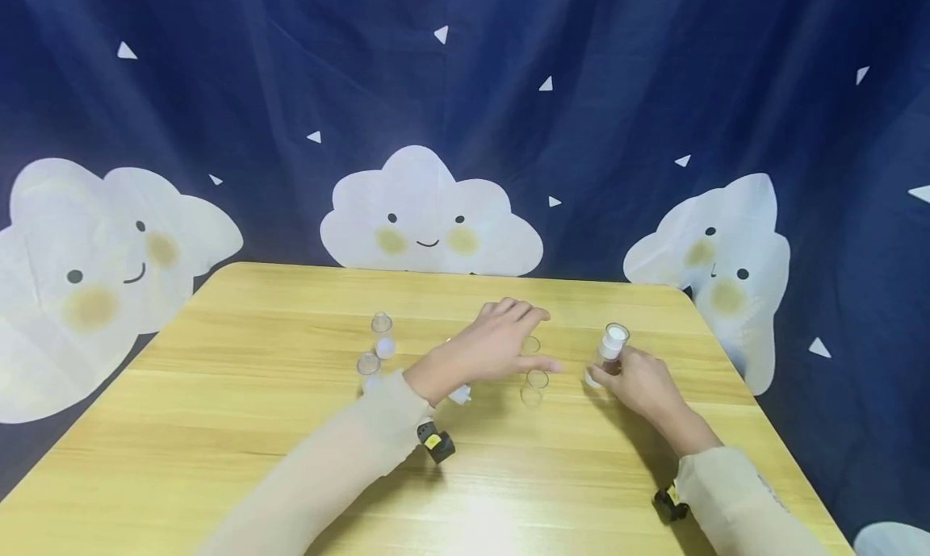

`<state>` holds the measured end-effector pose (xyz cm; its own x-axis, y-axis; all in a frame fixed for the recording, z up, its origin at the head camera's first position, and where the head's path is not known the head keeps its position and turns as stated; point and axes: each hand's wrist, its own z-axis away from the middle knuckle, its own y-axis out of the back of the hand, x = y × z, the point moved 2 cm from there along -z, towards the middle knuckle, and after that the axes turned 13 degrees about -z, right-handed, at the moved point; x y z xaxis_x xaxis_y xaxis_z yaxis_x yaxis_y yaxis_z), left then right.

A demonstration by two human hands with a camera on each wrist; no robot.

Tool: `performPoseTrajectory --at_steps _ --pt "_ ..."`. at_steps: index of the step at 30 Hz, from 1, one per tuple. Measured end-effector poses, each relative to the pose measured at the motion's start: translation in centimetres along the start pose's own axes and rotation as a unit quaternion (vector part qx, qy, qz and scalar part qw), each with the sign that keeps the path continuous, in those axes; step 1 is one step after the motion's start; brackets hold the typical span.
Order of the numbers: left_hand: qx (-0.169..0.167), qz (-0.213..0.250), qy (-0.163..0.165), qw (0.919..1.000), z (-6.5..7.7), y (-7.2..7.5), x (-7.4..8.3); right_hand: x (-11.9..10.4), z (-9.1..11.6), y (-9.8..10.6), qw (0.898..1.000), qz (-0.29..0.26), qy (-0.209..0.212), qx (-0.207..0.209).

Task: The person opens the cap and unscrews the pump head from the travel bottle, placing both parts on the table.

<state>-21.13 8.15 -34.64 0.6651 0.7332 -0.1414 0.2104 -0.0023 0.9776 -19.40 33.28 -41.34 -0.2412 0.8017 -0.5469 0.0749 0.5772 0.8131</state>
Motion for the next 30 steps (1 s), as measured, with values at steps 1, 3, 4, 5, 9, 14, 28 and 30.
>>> performPoseTrajectory --at_steps 1,3,4,5,9,14,28,30 --pt "-0.001 -0.003 -0.001 1.0000 -0.3 -0.1 0.2 -0.1 0.1 0.0 1.000 0.000 0.000 0.000" --pt "-0.005 -0.009 -0.005 0.9999 -0.8 -0.4 0.5 -0.1 0.3 -0.1 1.000 0.003 0.000 0.001" --pt "-0.008 -0.011 -0.007 0.9999 -1.0 -0.5 0.7 -0.2 0.4 -0.1 1.000 0.004 0.000 0.001" --pt "-0.011 -0.014 -0.009 0.9998 -1.3 -0.6 0.9 -0.2 0.5 -0.1 1.000 0.005 -0.001 0.000" --pt "-0.021 -0.024 -0.017 0.9993 -2.4 -1.2 1.6 -0.5 0.8 -0.2 1.000 0.010 0.006 0.001" --pt "-0.034 -0.009 -0.032 0.9989 -3.8 -1.9 2.6 -0.8 1.0 -0.1 1.000 0.015 0.020 0.007" --pt "-0.058 0.032 -0.039 0.9971 -6.2 -3.0 4.3 -1.3 1.5 -0.5 0.998 0.028 0.046 0.012" --pt "-0.057 0.033 -0.042 0.9970 -6.4 -3.1 4.5 -1.3 1.6 -0.5 0.998 0.028 0.052 0.011"
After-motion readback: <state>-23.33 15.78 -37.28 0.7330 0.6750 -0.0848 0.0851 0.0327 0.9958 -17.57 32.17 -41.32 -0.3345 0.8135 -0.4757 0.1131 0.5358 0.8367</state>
